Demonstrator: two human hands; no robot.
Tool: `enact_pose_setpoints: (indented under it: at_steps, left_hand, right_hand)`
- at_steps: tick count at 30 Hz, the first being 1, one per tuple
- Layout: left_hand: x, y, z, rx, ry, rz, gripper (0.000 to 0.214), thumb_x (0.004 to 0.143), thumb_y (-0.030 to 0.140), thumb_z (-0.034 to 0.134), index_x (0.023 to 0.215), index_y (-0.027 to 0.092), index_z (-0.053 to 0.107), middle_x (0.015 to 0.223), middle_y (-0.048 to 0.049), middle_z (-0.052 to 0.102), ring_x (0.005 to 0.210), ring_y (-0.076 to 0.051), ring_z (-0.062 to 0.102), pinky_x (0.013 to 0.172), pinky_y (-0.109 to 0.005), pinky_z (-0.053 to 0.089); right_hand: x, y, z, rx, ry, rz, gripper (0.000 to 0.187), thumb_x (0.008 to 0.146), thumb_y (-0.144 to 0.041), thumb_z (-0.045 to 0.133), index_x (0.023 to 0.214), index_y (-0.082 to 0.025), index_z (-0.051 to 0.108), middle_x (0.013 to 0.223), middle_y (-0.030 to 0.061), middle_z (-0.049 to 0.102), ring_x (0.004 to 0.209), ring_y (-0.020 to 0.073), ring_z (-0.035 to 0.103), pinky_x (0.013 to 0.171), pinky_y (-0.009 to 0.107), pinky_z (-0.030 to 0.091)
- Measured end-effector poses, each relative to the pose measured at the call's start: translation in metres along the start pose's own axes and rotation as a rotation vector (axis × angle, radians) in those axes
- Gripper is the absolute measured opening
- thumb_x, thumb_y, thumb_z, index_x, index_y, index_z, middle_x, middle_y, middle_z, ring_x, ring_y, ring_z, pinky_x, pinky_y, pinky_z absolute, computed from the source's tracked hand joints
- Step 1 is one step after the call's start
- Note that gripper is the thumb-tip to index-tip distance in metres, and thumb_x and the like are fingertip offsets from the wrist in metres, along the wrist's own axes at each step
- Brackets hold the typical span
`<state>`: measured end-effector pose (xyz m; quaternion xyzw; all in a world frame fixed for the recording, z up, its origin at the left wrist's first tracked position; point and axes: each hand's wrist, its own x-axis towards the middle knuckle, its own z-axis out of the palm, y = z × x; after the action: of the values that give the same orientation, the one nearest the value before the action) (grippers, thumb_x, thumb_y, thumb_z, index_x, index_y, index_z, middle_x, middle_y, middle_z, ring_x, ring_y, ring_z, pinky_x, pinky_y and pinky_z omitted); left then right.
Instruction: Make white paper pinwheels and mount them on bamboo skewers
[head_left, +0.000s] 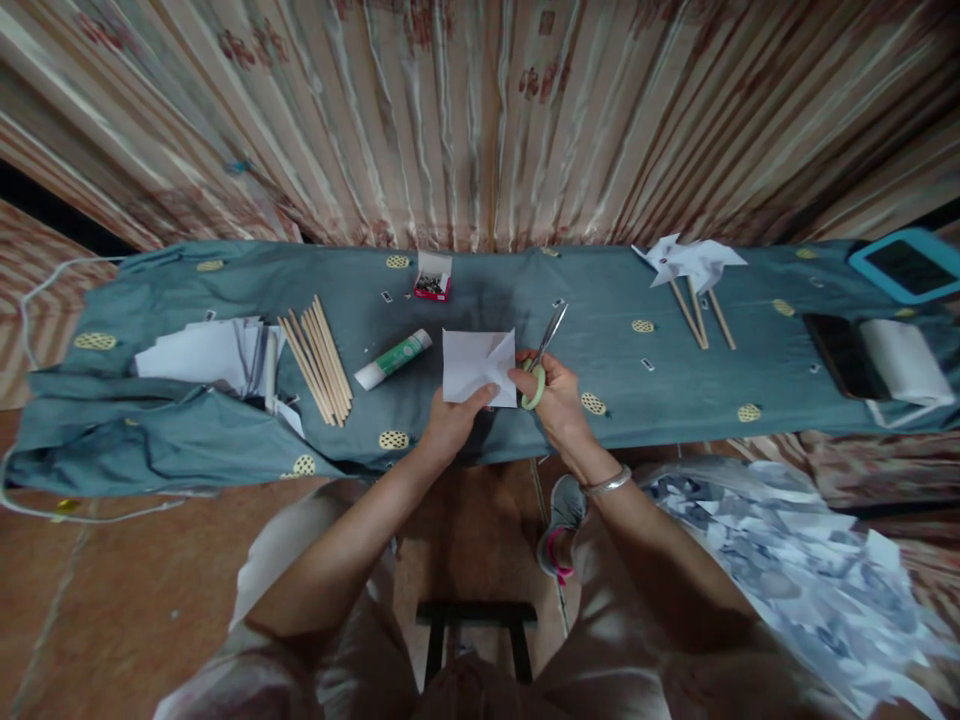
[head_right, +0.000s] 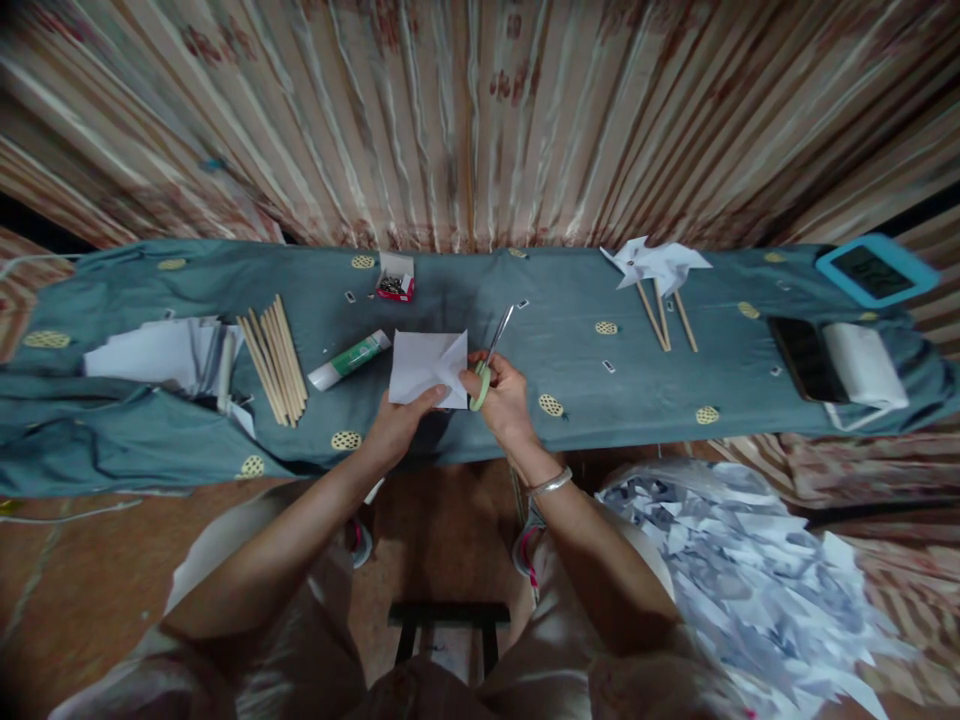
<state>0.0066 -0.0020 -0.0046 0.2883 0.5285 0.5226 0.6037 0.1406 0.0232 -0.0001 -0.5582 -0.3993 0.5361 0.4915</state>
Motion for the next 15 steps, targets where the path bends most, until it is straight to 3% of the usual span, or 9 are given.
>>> enact_pose_setpoints:
  at_steps: [6, 12, 15]
  left_hand:
    - [0.014, 0.012, -0.015, 0.025, 0.047, 0.117, 0.025, 0.061, 0.028, 0.079, 0.079, 0.015, 0.069, 0.080, -0.0027, 0.072, 0.080, -0.020, 0.065, 0.077, -0.030, 0.051]
    - [0.022, 0.031, -0.025, -0.023, 0.093, 0.160, 0.022, 0.061, 0.024, 0.078, 0.080, 0.019, 0.068, 0.086, -0.0037, 0.072, 0.086, -0.021, 0.065, 0.075, -0.030, 0.050]
    - [0.022, 0.036, -0.027, -0.044, 0.100, 0.148, 0.026, 0.063, 0.022, 0.077, 0.088, 0.020, 0.069, 0.087, -0.0028, 0.073, 0.090, -0.022, 0.066, 0.076, -0.031, 0.052]
  right_hand:
    - [-0.007, -0.005, -0.003, -0.074, -0.141, 0.011, 0.044, 0.057, -0.055, 0.078, 0.080, -0.022, 0.058, 0.060, -0.0031, 0.060, 0.058, 0.0138, 0.056, 0.057, 0.027, 0.046]
    - [-0.022, -0.015, -0.011, -0.170, -0.536, 0.104, 0.050, 0.064, -0.066, 0.072, 0.077, -0.018, 0.063, 0.062, -0.0001, 0.063, 0.055, 0.0111, 0.057, 0.054, 0.025, 0.046]
    - [-0.028, -0.017, -0.014, -0.251, -0.666, 0.132, 0.051, 0.067, -0.068, 0.069, 0.077, -0.017, 0.064, 0.061, -0.0003, 0.062, 0.055, 0.0107, 0.057, 0.053, 0.023, 0.046]
